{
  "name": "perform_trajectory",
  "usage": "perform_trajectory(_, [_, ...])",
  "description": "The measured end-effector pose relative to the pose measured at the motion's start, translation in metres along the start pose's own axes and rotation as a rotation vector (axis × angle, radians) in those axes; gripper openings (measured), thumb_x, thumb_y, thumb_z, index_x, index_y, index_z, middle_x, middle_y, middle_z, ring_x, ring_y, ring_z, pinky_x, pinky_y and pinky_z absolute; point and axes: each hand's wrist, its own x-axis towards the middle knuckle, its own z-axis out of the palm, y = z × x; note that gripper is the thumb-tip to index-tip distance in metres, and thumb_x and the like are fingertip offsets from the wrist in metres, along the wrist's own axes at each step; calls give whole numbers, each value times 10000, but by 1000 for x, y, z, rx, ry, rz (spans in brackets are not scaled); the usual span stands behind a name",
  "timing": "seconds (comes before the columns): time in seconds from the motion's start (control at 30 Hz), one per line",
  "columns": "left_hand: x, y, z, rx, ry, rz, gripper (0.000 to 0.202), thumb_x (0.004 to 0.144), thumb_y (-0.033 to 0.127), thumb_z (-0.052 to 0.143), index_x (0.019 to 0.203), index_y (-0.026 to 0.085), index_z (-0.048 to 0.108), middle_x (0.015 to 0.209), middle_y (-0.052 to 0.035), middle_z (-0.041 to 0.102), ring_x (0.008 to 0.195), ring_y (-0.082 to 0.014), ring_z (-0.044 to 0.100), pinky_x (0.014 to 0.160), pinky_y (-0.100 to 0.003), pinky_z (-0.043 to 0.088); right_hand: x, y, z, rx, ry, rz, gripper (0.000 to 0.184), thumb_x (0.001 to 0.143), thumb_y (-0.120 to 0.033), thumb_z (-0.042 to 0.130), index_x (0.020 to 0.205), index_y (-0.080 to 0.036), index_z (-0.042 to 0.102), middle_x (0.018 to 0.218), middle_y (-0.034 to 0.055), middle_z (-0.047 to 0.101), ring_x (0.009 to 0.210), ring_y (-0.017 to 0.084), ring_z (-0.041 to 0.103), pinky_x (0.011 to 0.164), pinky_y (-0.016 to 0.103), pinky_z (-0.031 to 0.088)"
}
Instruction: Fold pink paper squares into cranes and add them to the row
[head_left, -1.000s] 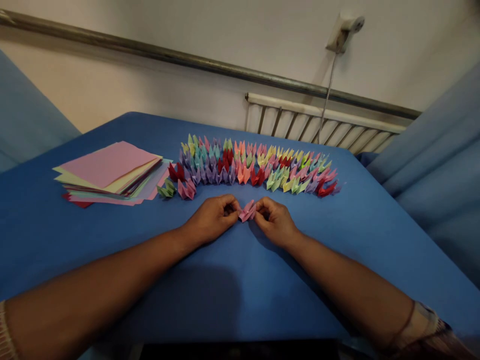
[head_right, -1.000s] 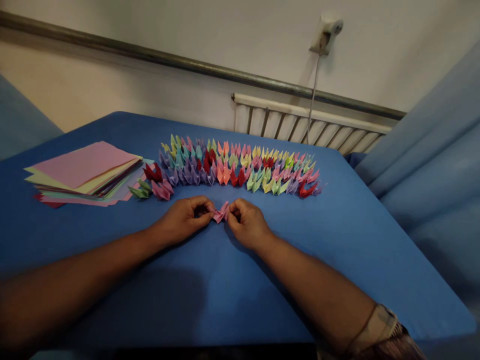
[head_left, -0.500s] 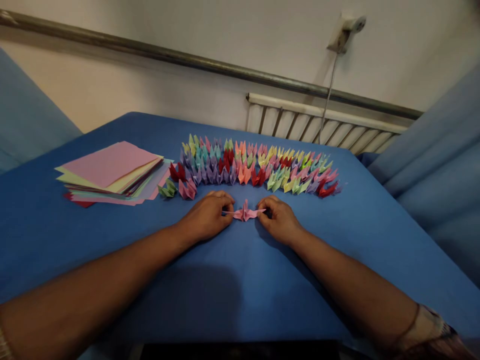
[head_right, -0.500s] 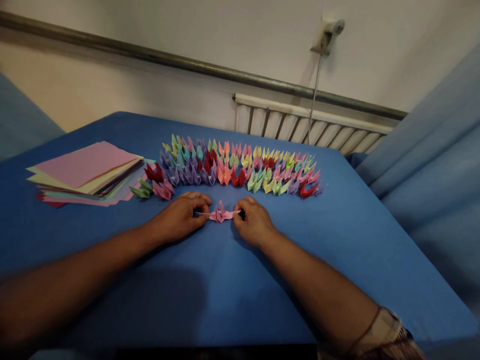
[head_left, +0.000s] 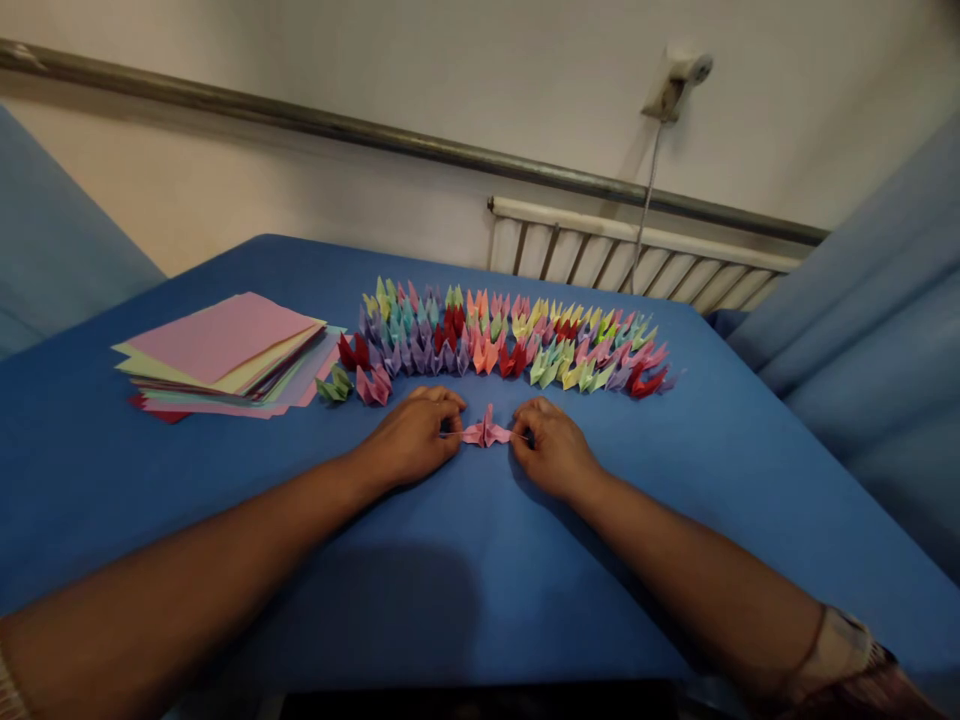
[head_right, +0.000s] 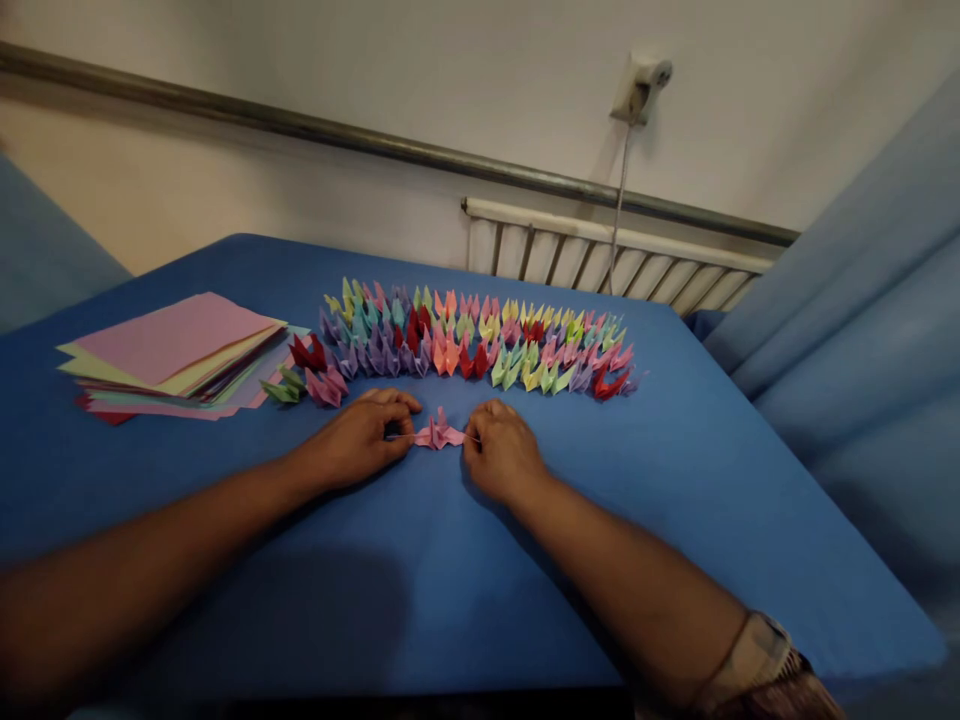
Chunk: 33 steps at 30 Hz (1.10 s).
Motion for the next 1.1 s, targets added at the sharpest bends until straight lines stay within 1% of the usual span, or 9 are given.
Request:
perform_trajectory(0.13, [1, -1, 1, -59, 18, -10, 89, 753, 232, 600, 681, 201, 641, 1084, -70, 679, 1043, -264, 592, 959, -426, 432, 0, -5, 0, -32, 15, -6, 102, 822, -119, 541, 773, -209, 546, 845, 50, 581, 824, 195, 550, 766, 337, 439])
perform_trajectory(0.33, [2, 1, 5, -262, 120, -31, 97, 773, 271, 613, 724, 199, 657, 1104, -71, 686, 1043, -248, 617, 954, -425, 456, 1, -9, 3, 279, 171, -6, 39, 850, -194, 568, 881, -216, 556, 878, 29, 619, 814, 169, 601, 752, 310, 479])
perform_trajectory(0.47, [2, 8, 2, -312, 106, -18, 93, 766, 265, 630, 713, 197, 664, 1107, -76, 686, 1058, -248, 616, 990, -441, 443, -1, -13, 4, 336, 129, 41, 228, 816, -261, 647, 1017, -204, 557, 928, 43, 635, 810, 172, 620, 680, 303, 494])
perform_trajectory(0.53, [1, 11, 0, -338, 86, -4, 82, 762, 266, 641, 723, 200, 671, 1105, -74, 685, 1066, -247, 616, 1014, -444, 429, -2, -12, 5, 335, 100, 54, 267, 803, -259, 662, 1041, -200, 557, 933, 46, 637, 812, 173, 621, 669, 303, 495])
perform_trajectory(0.67, [0, 14, -2, -459, 109, -22, 96, 771, 282, 644, 793, 195, 679, 1096, -75, 688, 1060, -243, 630, 1009, -418, 445, 0, -8, 6, 342, 77, 12, 242, 817, -255, 659, 1042, -202, 587, 940, 39, 625, 808, 161, 616, 690, 302, 499])
perform_trajectory(0.83, [4, 8, 1, -734, 206, -166, 273, 811, 369, 646, 1004, 178, 672, 1050, -74, 706, 1019, -217, 653, 970, -399, 483, 3, -7, 6, 403, 96, -53, 171, 854, -246, 641, 1024, -234, 648, 895, 16, 600, 773, 141, 595, 714, 287, 499])
perform_trajectory(0.9, [7, 3, 2, -787, 191, -203, 307, 802, 388, 661, 1014, 166, 676, 1048, -78, 713, 1009, -216, 660, 966, -404, 487, 3, -7, 7, 420, 92, -50, 181, 841, -238, 664, 1022, -236, 660, 896, 17, 600, 768, 141, 594, 721, 287, 500])
perform_trajectory(0.97, [10, -1, 3, -783, 152, -200, 328, 791, 395, 671, 1018, 159, 689, 1058, -82, 722, 1018, -223, 662, 978, -420, 482, 3, -6, 9, 420, 84, -38, 194, 820, -236, 694, 1013, -228, 668, 898, 20, 603, 767, 144, 595, 724, 290, 500])
perform_trajectory(1.1, [14, -8, 2, -692, 34, -69, 298, 818, 365, 634, 1050, 194, 713, 1185, -71, 702, 1141, -226, 621, 1063, -439, 417, 4, -3, 11, 431, 74, -61, 99, 838, -183, 661, 924, -221, 691, 876, 22, 617, 759, 142, 592, 707, 280, 492])
